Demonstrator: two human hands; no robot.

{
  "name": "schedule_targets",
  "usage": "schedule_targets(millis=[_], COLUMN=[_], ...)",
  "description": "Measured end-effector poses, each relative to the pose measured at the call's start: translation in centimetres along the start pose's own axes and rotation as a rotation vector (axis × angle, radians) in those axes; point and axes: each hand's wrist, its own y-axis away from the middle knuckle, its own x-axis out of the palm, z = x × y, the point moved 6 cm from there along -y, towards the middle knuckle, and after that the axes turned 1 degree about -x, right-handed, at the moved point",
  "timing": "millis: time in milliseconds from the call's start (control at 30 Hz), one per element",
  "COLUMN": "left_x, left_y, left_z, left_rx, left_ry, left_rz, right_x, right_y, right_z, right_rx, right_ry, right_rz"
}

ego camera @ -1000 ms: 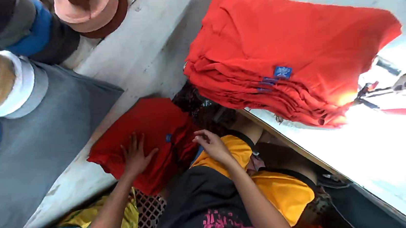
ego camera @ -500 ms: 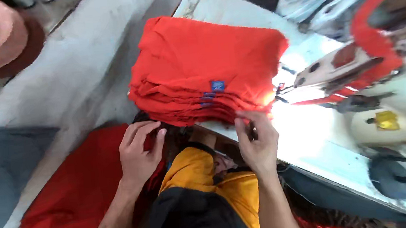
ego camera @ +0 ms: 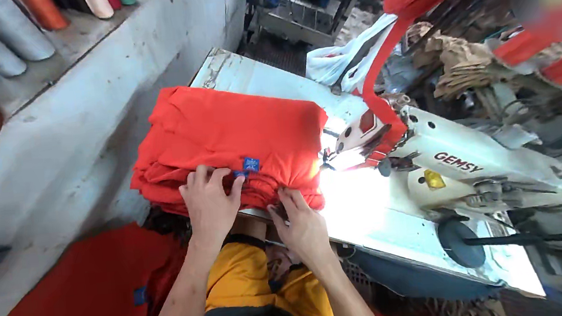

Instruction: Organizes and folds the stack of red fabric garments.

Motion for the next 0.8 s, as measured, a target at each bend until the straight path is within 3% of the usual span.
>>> schedule_targets(millis=[67, 200, 367, 533, 700, 800], left_x=[0.7, 1.7, 1.3, 2.2, 1.0, 2.0], left_y=[-0.2, 0.4, 0.4, 0.0, 0.6, 0.8], left_z=[0.1, 2.9, 3.0, 2.6, 2.8, 3.8], left_rx=[0.027, 0.125, 0.101, 0.089, 0.073, 0.125], left_ry=[0.031, 0.104, 0.110, 0.046, 0.244, 0.235], left_rz=[-0.028, -0.244, -0.201, -0.233, -0.111, -0.253], right_x=[-1.5, -3.5, -2.1, -1.4, -0.8, 0.2], right_y=[-0.5, -2.0, -4.8, -6.3, -6.5, -6.7], right_z=[0.1, 1.5, 3.8, 4.7, 5.6, 6.6], right_rx=[0.002, -0.060, -0.223, -0.263, -0.373, -0.442], right_ry=[0.001, -0.037, 0.001, 0.048, 0.094, 0.116], right_rz=[0.056, 0.124, 0.031, -0.017, -0.063, -0.096])
